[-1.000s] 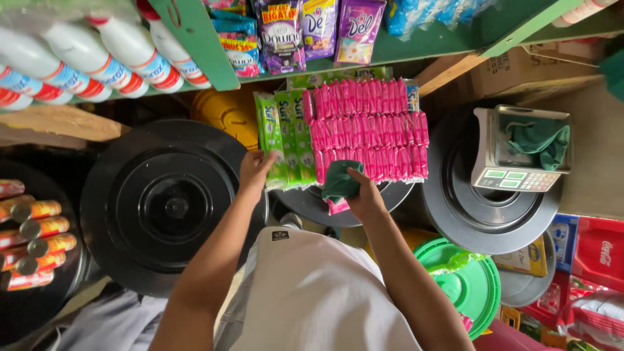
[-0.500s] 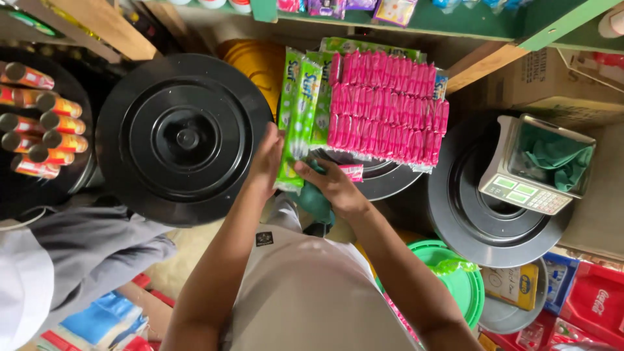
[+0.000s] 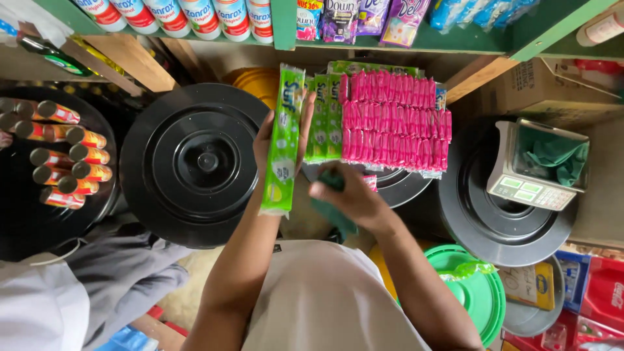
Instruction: Wiping down products on shelves and scooping bulk animal feed from a bin into a plastic bag.
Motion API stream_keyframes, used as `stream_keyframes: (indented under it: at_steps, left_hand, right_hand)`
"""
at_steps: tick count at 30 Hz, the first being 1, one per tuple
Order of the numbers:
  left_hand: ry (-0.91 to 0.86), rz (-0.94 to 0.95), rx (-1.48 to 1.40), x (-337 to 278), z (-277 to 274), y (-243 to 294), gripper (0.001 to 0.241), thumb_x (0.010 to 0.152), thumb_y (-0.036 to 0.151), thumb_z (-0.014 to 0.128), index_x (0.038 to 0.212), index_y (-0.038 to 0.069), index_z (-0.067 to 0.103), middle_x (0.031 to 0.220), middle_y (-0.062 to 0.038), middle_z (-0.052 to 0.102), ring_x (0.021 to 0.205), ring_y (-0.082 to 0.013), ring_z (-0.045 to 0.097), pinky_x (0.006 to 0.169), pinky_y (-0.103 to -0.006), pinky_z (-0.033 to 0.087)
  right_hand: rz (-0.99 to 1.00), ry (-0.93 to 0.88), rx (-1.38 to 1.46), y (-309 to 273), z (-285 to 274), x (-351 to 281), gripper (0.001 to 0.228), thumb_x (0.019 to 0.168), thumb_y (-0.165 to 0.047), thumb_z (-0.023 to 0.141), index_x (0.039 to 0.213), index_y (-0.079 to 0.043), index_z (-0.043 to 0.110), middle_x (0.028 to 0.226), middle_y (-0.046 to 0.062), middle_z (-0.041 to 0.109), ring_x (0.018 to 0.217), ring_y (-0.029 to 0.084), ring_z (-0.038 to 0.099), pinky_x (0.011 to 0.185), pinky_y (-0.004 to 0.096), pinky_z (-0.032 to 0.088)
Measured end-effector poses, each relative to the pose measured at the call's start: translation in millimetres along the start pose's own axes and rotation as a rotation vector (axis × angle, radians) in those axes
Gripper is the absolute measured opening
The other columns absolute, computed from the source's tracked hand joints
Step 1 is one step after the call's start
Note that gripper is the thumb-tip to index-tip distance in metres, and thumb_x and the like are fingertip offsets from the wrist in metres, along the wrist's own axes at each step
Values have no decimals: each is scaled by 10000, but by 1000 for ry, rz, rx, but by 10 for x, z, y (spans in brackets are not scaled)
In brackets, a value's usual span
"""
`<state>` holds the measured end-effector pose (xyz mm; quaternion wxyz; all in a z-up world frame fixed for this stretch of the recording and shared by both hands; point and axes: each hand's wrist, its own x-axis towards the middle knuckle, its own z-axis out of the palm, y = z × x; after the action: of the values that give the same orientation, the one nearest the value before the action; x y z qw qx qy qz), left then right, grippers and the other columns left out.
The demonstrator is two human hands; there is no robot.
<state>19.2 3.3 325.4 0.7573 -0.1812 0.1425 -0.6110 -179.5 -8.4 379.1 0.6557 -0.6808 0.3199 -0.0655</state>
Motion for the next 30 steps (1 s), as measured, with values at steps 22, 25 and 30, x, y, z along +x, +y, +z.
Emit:
stream_keyframes:
  at_steps: [22, 25, 30]
  left_hand:
    - [-275, -221, 343, -183, 383, 1257, 495, 1220, 285, 291, 1611, -1, 396, 1493, -228, 545, 1416, -342, 514, 1233, -437, 348]
    - [-54, -88, 410, -58, 685, 1256, 559, 1144, 327, 345, 1625, 43, 367, 1567, -214, 486, 1488, -338, 418, 1297, -472, 268]
    - [2, -15, 242, -7, 902, 1280, 562, 1131, 330, 330, 1608, 35, 352, 1590, -217, 438, 1535, -353, 348, 1303, -530, 254]
  right_hand:
    - [-658, 646, -738, -1137, 1303, 1459, 201, 927, -166, 770, 1128, -152, 764, 1201, 92, 608, 1142, 330, 554, 1008, 464, 414]
    - [-626, 618, -721, -1188, 1716, 1284, 234, 904, -191, 781, 1132, -145, 757, 1154, 129, 561, 1105, 365, 555, 938, 461, 507]
    - [-705, 369, -804, -1048, 1870, 1297, 298, 890, -257, 830, 1165, -154, 778, 1082, 91, 559, 979, 304, 610, 774, 409, 564]
